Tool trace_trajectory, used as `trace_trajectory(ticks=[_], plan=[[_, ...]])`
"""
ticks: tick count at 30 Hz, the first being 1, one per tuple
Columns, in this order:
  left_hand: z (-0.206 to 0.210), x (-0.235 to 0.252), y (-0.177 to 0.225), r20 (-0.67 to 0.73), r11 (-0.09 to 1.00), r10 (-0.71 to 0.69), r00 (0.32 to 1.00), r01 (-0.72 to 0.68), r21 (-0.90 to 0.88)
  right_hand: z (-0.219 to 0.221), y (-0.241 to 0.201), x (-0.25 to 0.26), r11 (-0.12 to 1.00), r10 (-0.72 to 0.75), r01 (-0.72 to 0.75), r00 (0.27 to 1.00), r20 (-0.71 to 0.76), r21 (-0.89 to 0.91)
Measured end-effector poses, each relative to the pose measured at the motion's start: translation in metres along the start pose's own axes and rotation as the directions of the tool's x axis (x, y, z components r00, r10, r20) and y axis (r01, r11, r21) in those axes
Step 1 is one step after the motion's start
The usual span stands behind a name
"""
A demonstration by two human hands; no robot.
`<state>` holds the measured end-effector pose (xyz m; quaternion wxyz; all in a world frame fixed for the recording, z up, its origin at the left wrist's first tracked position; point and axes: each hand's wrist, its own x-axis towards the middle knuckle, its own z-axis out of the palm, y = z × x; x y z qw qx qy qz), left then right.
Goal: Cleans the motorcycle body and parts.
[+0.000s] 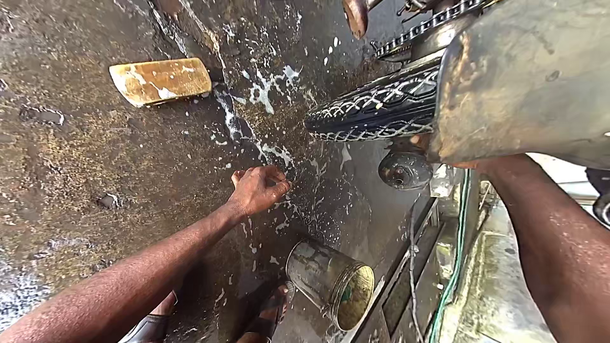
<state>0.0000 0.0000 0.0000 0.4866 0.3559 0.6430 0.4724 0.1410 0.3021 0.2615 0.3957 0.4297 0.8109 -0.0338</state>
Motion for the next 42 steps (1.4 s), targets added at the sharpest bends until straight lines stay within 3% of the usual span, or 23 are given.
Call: trace_trajectory(ticks=[2, 5, 8, 10, 12, 14, 17, 24, 27, 31, 35, 37, 40, 42], plan=[[-0.001, -0.001, -0.001, 0.001, 1.000, 0.002, 1.000, -0.002, -0.008, -0.004, -0.019, -0.023, 0.999, 0.004, -0.004, 1.000, -0.002, -0.038], [0.000, 0.001, 0.000, 0.001, 1.000, 0.005, 1.000, -0.005, -0.021, -0.008, -0.053, -0.062, 0.992, -0.051, 0.018, 0.963, -0.266, -0.124], [0.004, -0.001, 0.000, 0.008, 1.000, 0.001, 1.000, -0.001, -0.022, 0.007, -0.021, -0.063, 0.997, -0.004, -0.034, 0.848, -0.530, -0.062], [0.003, 0.001, -0.001, 0.006, 1.000, 0.001, 1.000, -0.001, -0.017, 0.019, 0.001, -0.060, 0.991, 0.062, 0.015, 0.817, -0.573, 0.129], [0.004, -0.001, -0.002, 0.020, 1.000, -0.009, 1.000, 0.009, -0.014, 0.032, 0.007, -0.066, 0.943, 0.140, 0.059, 0.820, -0.555, 0.326], [0.005, 0.000, -0.003, 0.025, 1.000, -0.006, 1.000, 0.007, -0.013, 0.035, 0.002, -0.070, 0.910, 0.166, 0.099, 0.803, -0.573, 0.403], [0.007, -0.001, 0.000, 0.029, 1.000, -0.007, 1.000, 0.008, -0.007, 0.021, -0.004, -0.069, 0.957, 0.053, 0.129, 0.804, -0.592, 0.261], [-0.001, 0.002, 0.005, 0.014, 0.999, 0.002, 1.000, -0.001, -0.037, -0.006, -0.061, -0.070, 0.986, -0.039, -0.039, 0.896, -0.442, -0.165], [-0.008, 0.002, 0.008, -0.017, 0.999, 0.007, 1.000, -0.008, -0.044, -0.009, -0.093, -0.078, 0.974, 0.035, -0.110, 0.937, -0.348, -0.200], [-0.016, 0.003, 0.007, -0.030, 0.997, 0.003, 1.000, -0.005, -0.077, 0.001, -0.096, -0.074, 0.971, 0.000, -0.101, 0.907, -0.421, -0.217], [-0.017, 0.001, 0.003, -0.050, 0.997, 0.005, 0.999, -0.009, -0.073, 0.007, -0.094, -0.058, 0.955, -0.041, -0.080, 0.918, -0.395, -0.286], [-0.020, 0.000, 0.004, -0.061, 0.998, 0.009, 0.998, -0.013, -0.069, 0.027, -0.089, -0.037, 0.949, -0.083, -0.027, 0.939, -0.333, -0.314], [-0.022, -0.003, 0.006, -0.071, 0.997, 0.014, 0.997, -0.019, -0.072, 0.072, -0.132, -0.048, 0.934, -0.056, -0.005, 0.986, -0.160, -0.357], [-0.024, -0.002, 0.003, -0.080, 0.997, 0.010, 0.997, -0.016, -0.079, 0.090, -0.143, -0.063, 0.930, -0.100, -0.004, 0.960, -0.262, -0.369]])
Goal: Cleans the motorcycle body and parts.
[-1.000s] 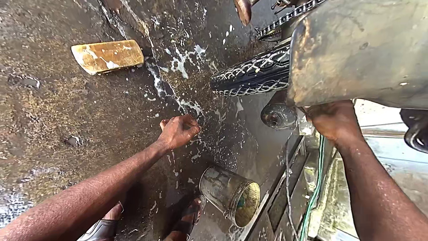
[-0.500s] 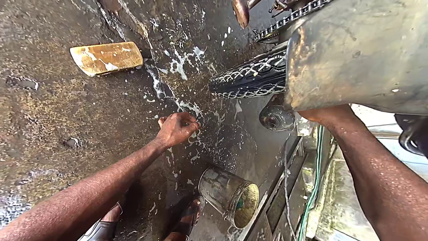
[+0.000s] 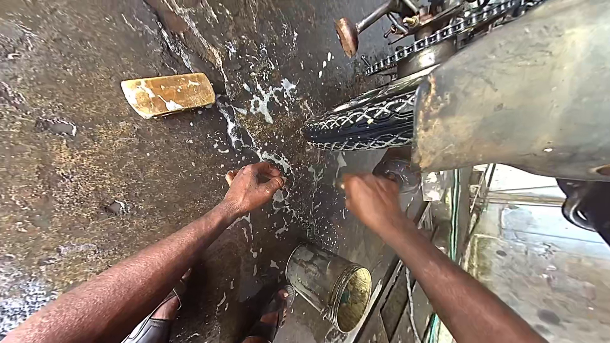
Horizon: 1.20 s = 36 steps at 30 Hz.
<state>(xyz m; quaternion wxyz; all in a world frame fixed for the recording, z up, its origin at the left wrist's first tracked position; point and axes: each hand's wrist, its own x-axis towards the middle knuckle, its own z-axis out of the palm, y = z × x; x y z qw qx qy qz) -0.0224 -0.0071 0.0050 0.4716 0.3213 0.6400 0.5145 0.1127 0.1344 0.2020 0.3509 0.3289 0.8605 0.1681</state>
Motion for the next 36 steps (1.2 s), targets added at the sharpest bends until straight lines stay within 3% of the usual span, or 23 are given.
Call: trace_trajectory(ticks=[3, 5, 7, 11, 16, 21, 27, 31, 33, 36], plan=[[0.003, -0.001, -0.005, 0.020, 1.000, -0.011, 1.000, 0.010, 0.002, -0.007, 0.028, -0.019, 0.978, 0.151, -0.111, 0.961, -0.229, 0.179], [0.007, 0.004, -0.006, 0.034, 1.000, -0.011, 0.999, 0.011, 0.007, -0.019, 0.057, -0.024, 0.945, 0.276, -0.176, 0.879, -0.387, 0.274], [0.014, 0.004, -0.006, 0.055, 1.000, -0.025, 0.998, 0.024, 0.013, -0.028, 0.076, -0.025, 0.934, 0.334, -0.229, 0.831, -0.445, 0.274], [0.018, 0.006, -0.007, 0.082, 0.999, -0.032, 0.996, 0.031, 0.016, -0.030, 0.078, -0.009, 0.965, 0.250, -0.193, 0.872, -0.421, 0.175], [0.010, 0.009, -0.009, 0.057, 0.999, -0.038, 0.998, 0.038, -0.001, -0.002, 0.065, 0.015, 0.991, 0.112, -0.077, 0.921, -0.372, 0.106], [0.002, 0.013, -0.016, 0.020, 0.998, -0.051, 0.999, 0.051, -0.026, -0.030, 0.081, -0.017, 0.971, 0.232, -0.189, 0.900, -0.369, 0.149], [0.013, 0.013, -0.004, 0.058, 1.000, -0.027, 0.998, 0.027, -0.002, -0.023, 0.070, 0.011, 0.994, 0.110, -0.093, 0.919, -0.379, 0.065], [-0.001, 0.009, -0.011, 0.017, 1.000, -0.017, 1.000, 0.018, -0.006, -0.032, 0.081, 0.003, 0.991, 0.129, -0.105, 0.921, -0.367, 0.086], [-0.005, 0.012, -0.014, 0.005, 0.999, -0.047, 0.999, 0.048, -0.018, -0.026, 0.072, 0.003, 0.987, 0.153, -0.128, 0.922, -0.355, 0.093], [-0.005, 0.012, -0.004, -0.005, 1.000, -0.017, 1.000, 0.017, -0.021, -0.009, 0.031, 0.002, 0.991, 0.134, -0.135, 0.966, -0.223, 0.011]])
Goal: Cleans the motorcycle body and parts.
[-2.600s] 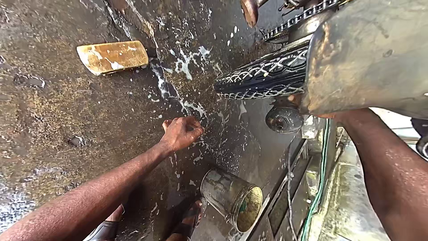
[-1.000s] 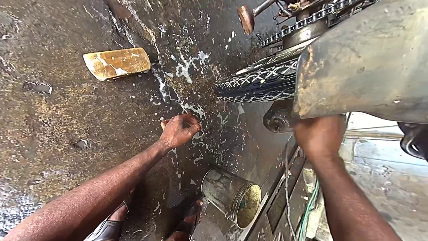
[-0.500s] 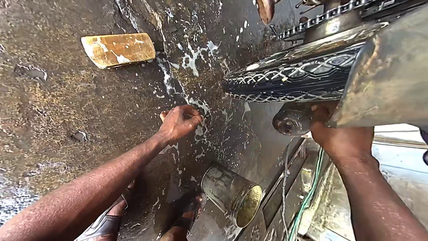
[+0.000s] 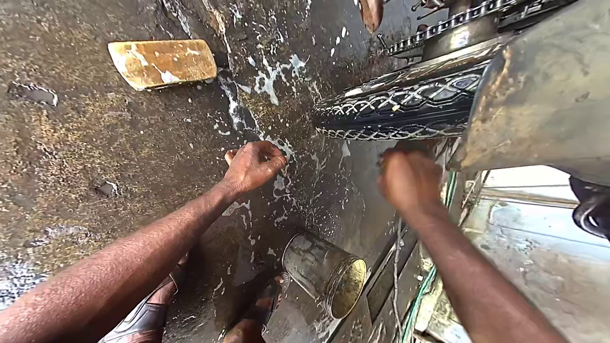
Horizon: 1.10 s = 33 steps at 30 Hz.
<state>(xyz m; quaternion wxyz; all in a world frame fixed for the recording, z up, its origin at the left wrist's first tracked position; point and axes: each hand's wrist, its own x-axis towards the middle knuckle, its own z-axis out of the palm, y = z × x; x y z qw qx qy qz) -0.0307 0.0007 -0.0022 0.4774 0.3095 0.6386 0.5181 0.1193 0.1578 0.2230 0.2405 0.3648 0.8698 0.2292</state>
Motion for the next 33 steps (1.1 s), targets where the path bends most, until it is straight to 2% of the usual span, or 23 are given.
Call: trace_trajectory(ticks=[2, 4, 5, 6, 7, 8, 9, 10, 11, 13, 14, 16, 18, 20, 22, 23, 24, 26, 30, 33], plan=[[-0.004, 0.000, 0.004, -0.018, 0.999, 0.030, 0.999, -0.029, 0.013, 0.008, -0.028, -0.017, 0.998, -0.060, 0.060, 0.998, -0.014, -0.027], [-0.002, -0.003, 0.000, -0.020, 0.999, 0.024, 1.000, -0.023, 0.025, 0.027, -0.038, -0.047, 0.986, -0.142, 0.146, 0.989, -0.043, 0.083], [0.001, -0.004, -0.002, -0.010, 1.000, 0.009, 1.000, -0.009, 0.029, 0.040, -0.039, -0.061, 0.969, -0.168, 0.165, 0.986, -0.003, 0.181], [0.004, -0.002, -0.003, -0.001, 0.999, -0.002, 1.000, 0.002, 0.038, 0.056, -0.037, -0.070, 0.950, -0.181, 0.147, 0.978, 0.103, 0.277], [0.008, -0.001, -0.002, 0.008, 0.999, -0.010, 1.000, 0.010, 0.042, 0.071, -0.033, -0.077, 0.933, -0.179, 0.071, 0.942, 0.285, 0.353], [0.012, -0.003, 0.000, 0.024, 0.999, -0.013, 1.000, 0.012, 0.050, 0.088, -0.026, -0.081, 0.916, -0.165, -0.052, 0.855, 0.491, 0.398], [0.015, -0.006, 0.003, 0.038, 0.998, -0.011, 0.999, 0.009, 0.060, 0.106, -0.015, -0.082, 0.887, -0.156, -0.175, 0.758, 0.634, 0.428], [0.016, -0.008, 0.005, 0.046, 0.997, -0.001, 0.999, -0.003, 0.073, 0.124, -0.003, -0.084, 0.841, -0.148, -0.280, 0.703, 0.695, 0.462], [0.017, -0.011, 0.006, 0.052, 0.996, 0.012, 0.999, -0.016, 0.087, 0.137, 0.010, -0.087, 0.761, -0.119, -0.393, 0.697, 0.707, 0.515], [0.017, -0.016, 0.003, 0.045, 0.994, 0.029, 0.999, -0.033, 0.103, 0.153, 0.032, -0.088, 0.515, -0.002, -0.575, 0.741, 0.672, 0.636], [0.015, -0.017, 0.000, 0.037, 0.994, 0.032, 0.999, -0.035, 0.102, 0.160, 0.039, -0.084, 0.360, 0.068, -0.634, 0.750, 0.658, 0.685], [0.010, -0.021, -0.005, 0.026, 0.993, 0.032, 0.999, -0.035, 0.110, 0.176, 0.046, -0.069, 0.013, 0.187, -0.693, 0.710, 0.679, 0.721], [0.003, -0.029, -0.007, 0.009, 0.992, 0.029, 1.000, -0.030, 0.122, 0.196, 0.049, -0.039, -0.271, 0.232, -0.636, 0.685, 0.690, 0.722], [-0.005, -0.040, -0.011, -0.004, 0.990, 0.025, 1.000, -0.024, 0.138, 0.210, 0.052, -0.002, -0.554, 0.235, -0.451, 0.722, 0.651, 0.700], [-0.013, -0.056, -0.016, -0.025, 0.986, 0.031, 0.999, -0.026, 0.166, 0.213, 0.053, 0.033, -0.856, 0.194, -0.123, 0.824, 0.532, 0.503], [-0.018, -0.063, -0.018, -0.044, 0.981, 0.041, 0.998, -0.032, 0.192, 0.214, 0.053, 0.048, -0.952, 0.167, 0.036, 0.894, 0.416, 0.305], [-0.023, -0.071, -0.020, -0.071, 0.976, 0.054, 0.996, -0.038, 0.214, 0.216, 0.055, 0.061, -0.983, 0.166, 0.134, 0.940, 0.297, 0.122], [-0.031, -0.090, -0.023, -0.123, 0.966, 0.073, 0.990, -0.039, 0.256, 0.214, 0.055, 0.078, -0.977, 0.203, 0.212, 0.963, 0.177, -0.030], [-0.050, -0.122, -0.036, -0.213, 0.960, 0.076, 0.974, -0.014, 0.279, 0.202, 0.037, 0.082, -0.959, 0.249, 0.258, 0.965, 0.088, -0.115], [-0.056, -0.139, -0.051, -0.282, 0.973, 0.028, 0.959, 0.039, 0.229, 0.198, 0.016, 0.066, -0.981, 0.188, 0.183, 0.980, -0.073, -0.065]])
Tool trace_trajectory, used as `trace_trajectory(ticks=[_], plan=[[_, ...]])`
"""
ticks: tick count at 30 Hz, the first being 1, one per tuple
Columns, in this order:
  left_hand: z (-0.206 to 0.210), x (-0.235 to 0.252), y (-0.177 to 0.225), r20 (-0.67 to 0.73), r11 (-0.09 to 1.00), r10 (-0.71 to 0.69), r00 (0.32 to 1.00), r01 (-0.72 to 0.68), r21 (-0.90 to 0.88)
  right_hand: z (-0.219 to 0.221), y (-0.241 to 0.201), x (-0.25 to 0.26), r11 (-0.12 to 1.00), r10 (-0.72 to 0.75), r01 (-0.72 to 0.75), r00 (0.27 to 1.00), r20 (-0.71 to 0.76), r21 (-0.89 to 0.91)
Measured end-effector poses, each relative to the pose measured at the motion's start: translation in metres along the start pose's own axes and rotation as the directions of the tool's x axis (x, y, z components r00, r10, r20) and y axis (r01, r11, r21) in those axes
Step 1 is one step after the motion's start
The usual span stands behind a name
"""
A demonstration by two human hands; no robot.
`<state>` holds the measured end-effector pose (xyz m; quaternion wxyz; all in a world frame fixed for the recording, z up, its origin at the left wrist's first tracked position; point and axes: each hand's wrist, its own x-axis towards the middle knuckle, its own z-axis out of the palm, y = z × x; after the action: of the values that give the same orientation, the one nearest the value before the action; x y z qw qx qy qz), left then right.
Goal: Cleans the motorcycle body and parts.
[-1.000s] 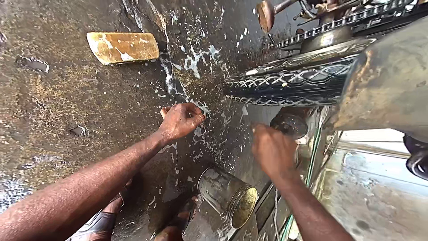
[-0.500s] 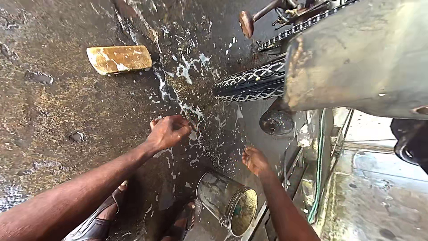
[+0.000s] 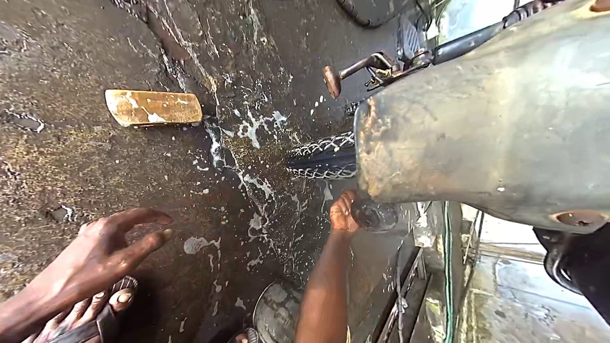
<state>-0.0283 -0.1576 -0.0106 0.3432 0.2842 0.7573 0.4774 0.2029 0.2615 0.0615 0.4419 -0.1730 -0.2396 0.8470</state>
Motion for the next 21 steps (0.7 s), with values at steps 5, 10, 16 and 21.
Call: trace_trajectory(ticks=[5, 10, 16, 21], plan=[[0.003, -0.005, -0.010, -0.033, 1.000, -0.027, 0.999, 0.027, 0.015, 0.016, 0.020, -0.006, 0.994, -0.093, 0.093, 0.996, 0.002, 0.064], [0.011, 0.002, 0.001, -0.019, 0.999, -0.035, 0.999, 0.036, 0.022, 0.014, 0.003, -0.015, 0.981, -0.043, 0.023, 0.994, -0.101, -0.190], [0.018, 0.020, 0.004, 0.016, 0.999, 0.035, 0.999, -0.035, 0.019, 0.010, -0.009, 0.005, 1.000, 0.005, 0.000, 0.987, -0.158, 0.029], [0.018, 0.026, -0.001, 0.048, 0.999, 0.025, 0.999, -0.027, 0.032, 0.023, 0.012, -0.011, 0.984, -0.033, 0.013, 0.993, -0.109, -0.179]])
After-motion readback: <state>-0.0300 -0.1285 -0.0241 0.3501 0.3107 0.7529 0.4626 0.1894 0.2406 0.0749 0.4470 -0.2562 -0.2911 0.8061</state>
